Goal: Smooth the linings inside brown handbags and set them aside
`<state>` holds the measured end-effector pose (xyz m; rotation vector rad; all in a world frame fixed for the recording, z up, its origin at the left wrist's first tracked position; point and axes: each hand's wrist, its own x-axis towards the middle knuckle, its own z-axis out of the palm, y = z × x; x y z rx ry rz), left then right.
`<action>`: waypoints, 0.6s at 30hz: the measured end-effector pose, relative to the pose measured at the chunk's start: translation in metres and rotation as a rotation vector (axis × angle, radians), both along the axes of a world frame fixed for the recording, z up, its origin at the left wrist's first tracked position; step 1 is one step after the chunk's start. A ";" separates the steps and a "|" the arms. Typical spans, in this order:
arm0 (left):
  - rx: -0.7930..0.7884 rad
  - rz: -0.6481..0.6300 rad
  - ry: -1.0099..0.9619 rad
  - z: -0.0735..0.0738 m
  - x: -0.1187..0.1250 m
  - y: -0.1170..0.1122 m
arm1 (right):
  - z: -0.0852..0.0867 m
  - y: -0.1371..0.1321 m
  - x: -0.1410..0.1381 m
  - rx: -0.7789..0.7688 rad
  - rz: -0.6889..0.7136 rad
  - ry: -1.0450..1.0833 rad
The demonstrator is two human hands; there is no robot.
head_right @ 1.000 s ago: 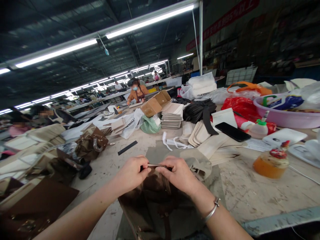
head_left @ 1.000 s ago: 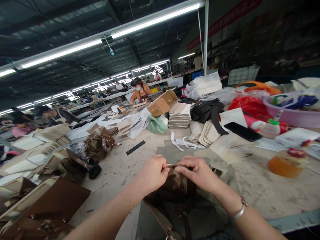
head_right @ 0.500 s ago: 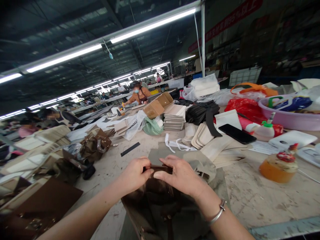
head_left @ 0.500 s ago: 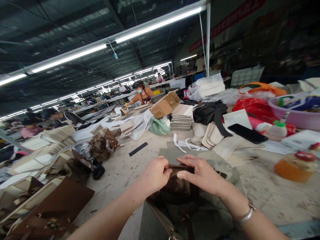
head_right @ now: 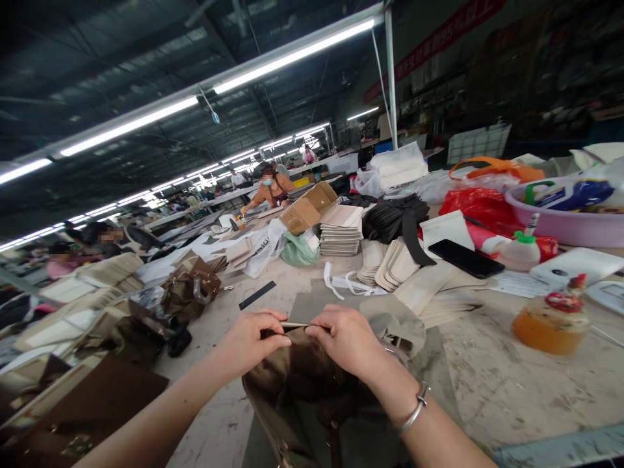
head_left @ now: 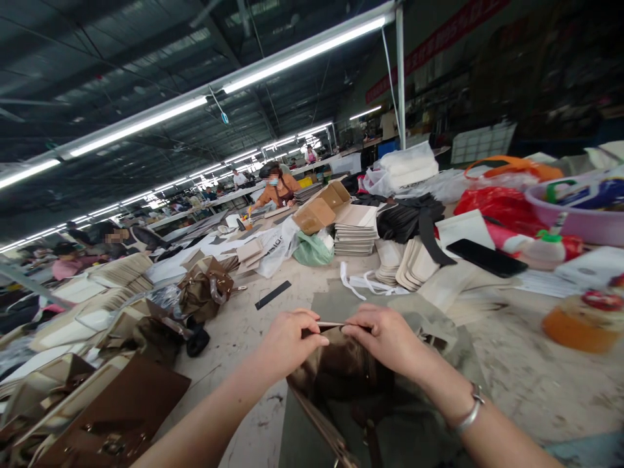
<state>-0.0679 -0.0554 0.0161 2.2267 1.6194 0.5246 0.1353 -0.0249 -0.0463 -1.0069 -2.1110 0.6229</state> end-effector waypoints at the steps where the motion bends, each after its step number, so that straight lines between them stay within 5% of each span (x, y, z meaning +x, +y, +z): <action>1: 0.012 -0.005 0.008 -0.002 -0.001 0.001 | -0.001 0.000 0.000 0.000 -0.001 0.004; 18: 0.098 0.072 0.155 -0.016 0.000 0.000 | 0.005 -0.007 -0.005 0.109 0.008 -0.057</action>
